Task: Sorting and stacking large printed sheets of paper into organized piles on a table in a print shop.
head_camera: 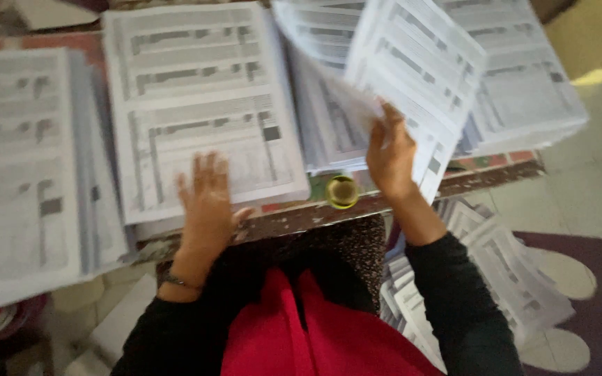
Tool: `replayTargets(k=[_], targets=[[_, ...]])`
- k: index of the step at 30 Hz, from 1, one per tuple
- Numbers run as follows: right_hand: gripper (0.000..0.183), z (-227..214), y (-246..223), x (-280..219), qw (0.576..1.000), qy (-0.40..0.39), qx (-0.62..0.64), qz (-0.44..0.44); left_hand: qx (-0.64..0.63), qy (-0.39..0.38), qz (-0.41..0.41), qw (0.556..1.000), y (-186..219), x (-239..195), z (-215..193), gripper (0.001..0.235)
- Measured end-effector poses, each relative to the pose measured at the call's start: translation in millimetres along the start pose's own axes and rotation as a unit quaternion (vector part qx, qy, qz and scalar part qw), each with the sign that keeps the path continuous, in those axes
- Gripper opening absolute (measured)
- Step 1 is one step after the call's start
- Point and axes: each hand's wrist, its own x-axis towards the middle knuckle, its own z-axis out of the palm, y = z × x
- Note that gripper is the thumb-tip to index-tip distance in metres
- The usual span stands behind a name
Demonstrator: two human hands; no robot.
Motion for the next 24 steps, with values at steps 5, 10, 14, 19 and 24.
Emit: replayTargets(k=[5, 10, 14, 19, 24], targets=[[0.021, 58, -15, 15, 0.969, 0.007, -0.057, -0.242, 0.206, 0.039, -0.042, 0.977, -74, -88, 12, 0.078], [0.012, 100, -147, -21, 0.954, -0.072, 0.105, -0.271, 0.091, 0.147, -0.013, 0.985, -84, -102, -5, 0.02], [0.042, 102, -223, -46, 0.943, -0.178, 0.096, -0.266, 0.04, 0.243, 0.008, 0.969, -65, -87, -45, 0.01], [0.013, 117, -203, -38, 0.951, -0.197, 0.085, -0.22, -0.024, 0.292, -0.034, 0.955, -107, -96, -80, 0.06], [0.019, 74, -176, 27, 0.969, -0.183, 0.108, 0.13, 0.01, 0.013, -0.242, 0.97, -185, -167, -86, 0.116]])
